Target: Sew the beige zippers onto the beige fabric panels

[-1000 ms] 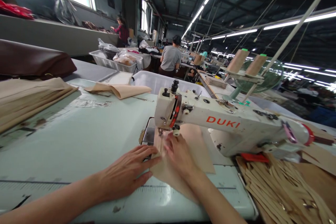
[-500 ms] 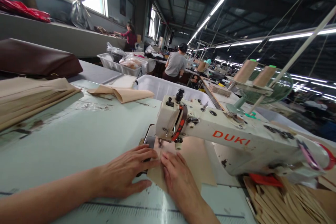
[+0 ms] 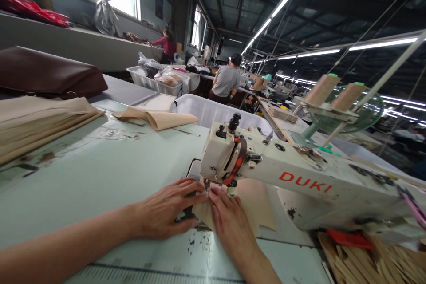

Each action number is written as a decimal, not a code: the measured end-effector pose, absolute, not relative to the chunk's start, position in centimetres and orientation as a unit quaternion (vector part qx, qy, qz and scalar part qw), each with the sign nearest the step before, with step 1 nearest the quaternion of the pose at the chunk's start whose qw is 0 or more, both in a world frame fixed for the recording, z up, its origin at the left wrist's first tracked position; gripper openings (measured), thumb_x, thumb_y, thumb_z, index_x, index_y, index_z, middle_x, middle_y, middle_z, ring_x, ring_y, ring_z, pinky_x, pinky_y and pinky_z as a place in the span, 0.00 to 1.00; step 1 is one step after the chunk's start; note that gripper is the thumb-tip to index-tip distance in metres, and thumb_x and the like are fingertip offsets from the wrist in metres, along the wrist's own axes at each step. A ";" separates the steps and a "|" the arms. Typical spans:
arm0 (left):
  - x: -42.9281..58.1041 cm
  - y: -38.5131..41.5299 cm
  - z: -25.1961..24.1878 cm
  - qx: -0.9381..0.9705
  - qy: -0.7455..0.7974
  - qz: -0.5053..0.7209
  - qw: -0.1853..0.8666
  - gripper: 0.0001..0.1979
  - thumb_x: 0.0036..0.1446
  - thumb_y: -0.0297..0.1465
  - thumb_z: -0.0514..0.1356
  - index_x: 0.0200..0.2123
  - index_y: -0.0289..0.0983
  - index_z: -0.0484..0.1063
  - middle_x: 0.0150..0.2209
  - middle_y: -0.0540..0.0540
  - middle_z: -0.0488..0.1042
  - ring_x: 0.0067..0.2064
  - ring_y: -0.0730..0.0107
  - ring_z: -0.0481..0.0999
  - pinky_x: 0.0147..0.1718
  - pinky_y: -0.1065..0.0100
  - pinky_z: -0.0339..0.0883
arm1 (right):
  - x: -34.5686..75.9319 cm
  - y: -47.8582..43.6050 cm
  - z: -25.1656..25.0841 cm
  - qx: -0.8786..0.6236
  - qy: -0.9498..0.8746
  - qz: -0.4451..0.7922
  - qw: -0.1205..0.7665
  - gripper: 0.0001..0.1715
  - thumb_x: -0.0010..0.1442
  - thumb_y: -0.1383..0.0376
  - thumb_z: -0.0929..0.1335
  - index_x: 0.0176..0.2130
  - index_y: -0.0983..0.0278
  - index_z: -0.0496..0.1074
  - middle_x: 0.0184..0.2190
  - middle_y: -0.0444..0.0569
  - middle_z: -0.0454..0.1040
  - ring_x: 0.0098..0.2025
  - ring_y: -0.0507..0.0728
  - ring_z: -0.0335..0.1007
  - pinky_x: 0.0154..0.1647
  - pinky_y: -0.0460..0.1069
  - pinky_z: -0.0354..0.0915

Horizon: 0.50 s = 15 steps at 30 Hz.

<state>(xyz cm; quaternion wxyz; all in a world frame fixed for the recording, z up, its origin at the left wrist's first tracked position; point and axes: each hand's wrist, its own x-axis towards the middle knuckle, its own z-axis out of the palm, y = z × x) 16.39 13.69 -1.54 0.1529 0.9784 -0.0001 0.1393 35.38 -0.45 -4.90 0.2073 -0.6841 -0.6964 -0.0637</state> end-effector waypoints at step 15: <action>16.8 13.4 -2.0 0.977 0.012 0.139 0.159 0.35 0.60 0.44 0.60 0.67 0.39 0.57 0.57 0.37 0.67 0.62 0.50 0.65 0.66 0.49 0.52 | 35.5 -0.7 -4.8 -0.677 -0.696 -0.050 0.236 0.23 0.66 0.72 0.60 0.59 0.65 0.69 0.59 0.52 0.70 0.58 0.61 0.69 0.62 0.63 0.65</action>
